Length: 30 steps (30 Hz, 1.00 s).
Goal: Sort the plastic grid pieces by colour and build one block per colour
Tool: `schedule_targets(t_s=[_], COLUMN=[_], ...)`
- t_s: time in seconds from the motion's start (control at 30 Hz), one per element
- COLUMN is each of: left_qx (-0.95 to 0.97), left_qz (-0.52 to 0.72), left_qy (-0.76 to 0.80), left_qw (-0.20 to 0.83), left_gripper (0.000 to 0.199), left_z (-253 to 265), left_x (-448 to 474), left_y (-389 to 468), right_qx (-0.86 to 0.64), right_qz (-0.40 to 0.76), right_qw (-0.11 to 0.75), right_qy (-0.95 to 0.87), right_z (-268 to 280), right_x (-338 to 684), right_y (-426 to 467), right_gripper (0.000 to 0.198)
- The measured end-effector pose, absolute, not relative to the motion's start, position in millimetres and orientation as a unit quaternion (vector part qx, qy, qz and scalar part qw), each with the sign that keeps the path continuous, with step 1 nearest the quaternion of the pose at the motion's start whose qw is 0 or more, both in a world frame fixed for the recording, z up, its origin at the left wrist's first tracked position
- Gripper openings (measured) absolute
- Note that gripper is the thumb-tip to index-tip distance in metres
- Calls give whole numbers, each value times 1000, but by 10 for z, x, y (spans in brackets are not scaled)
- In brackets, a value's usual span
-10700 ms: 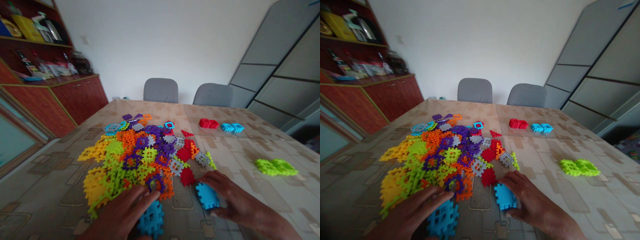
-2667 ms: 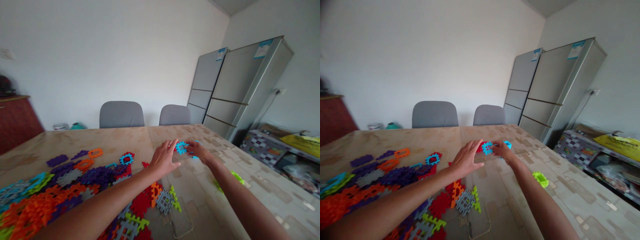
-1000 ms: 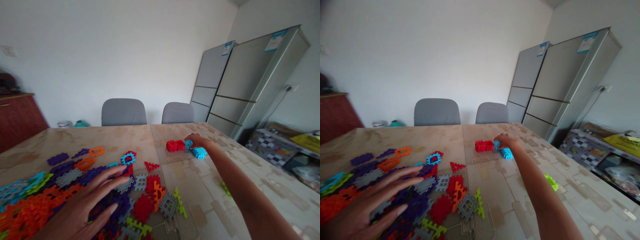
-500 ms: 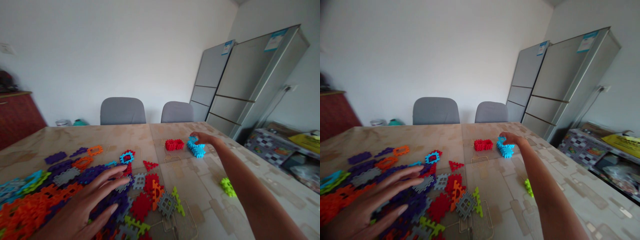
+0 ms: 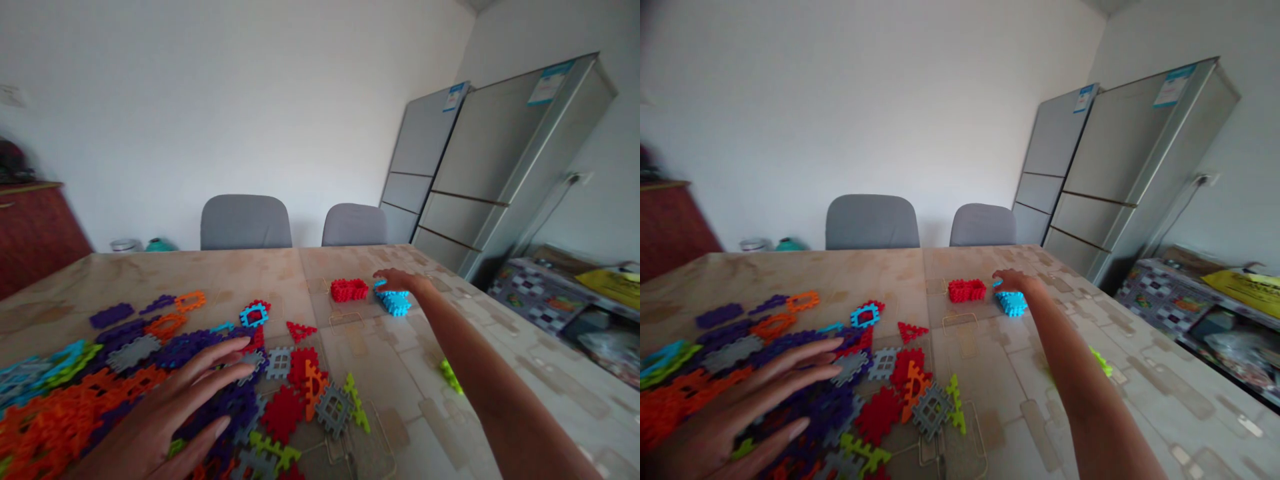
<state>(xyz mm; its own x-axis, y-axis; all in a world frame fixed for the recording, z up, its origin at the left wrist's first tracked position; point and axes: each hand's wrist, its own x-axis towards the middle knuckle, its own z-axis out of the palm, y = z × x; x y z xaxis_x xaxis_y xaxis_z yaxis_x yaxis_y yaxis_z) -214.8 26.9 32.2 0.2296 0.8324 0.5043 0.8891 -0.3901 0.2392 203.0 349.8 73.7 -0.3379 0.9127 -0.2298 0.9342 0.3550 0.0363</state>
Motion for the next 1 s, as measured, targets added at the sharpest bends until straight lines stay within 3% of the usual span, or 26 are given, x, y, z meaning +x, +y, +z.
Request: schedule_targets(t_s=[0.4, 1.0], left_qx=[-793, -783], left_qz=[-278, -282], left_qy=[-540, -552], left_qw=[49, 54], left_gripper=[37, 43], left_z=[291, 342], left_x=[-2191, -2504], left_y=[262, 143], right_qx=[597, 671], right_qz=[-7, 5], right_qw=[98, 1], right_qy=[796, 742], right_z=[690, 786], right_x=[1896, 2032], right_y=[3449, 3222], right_gripper=[33, 27])
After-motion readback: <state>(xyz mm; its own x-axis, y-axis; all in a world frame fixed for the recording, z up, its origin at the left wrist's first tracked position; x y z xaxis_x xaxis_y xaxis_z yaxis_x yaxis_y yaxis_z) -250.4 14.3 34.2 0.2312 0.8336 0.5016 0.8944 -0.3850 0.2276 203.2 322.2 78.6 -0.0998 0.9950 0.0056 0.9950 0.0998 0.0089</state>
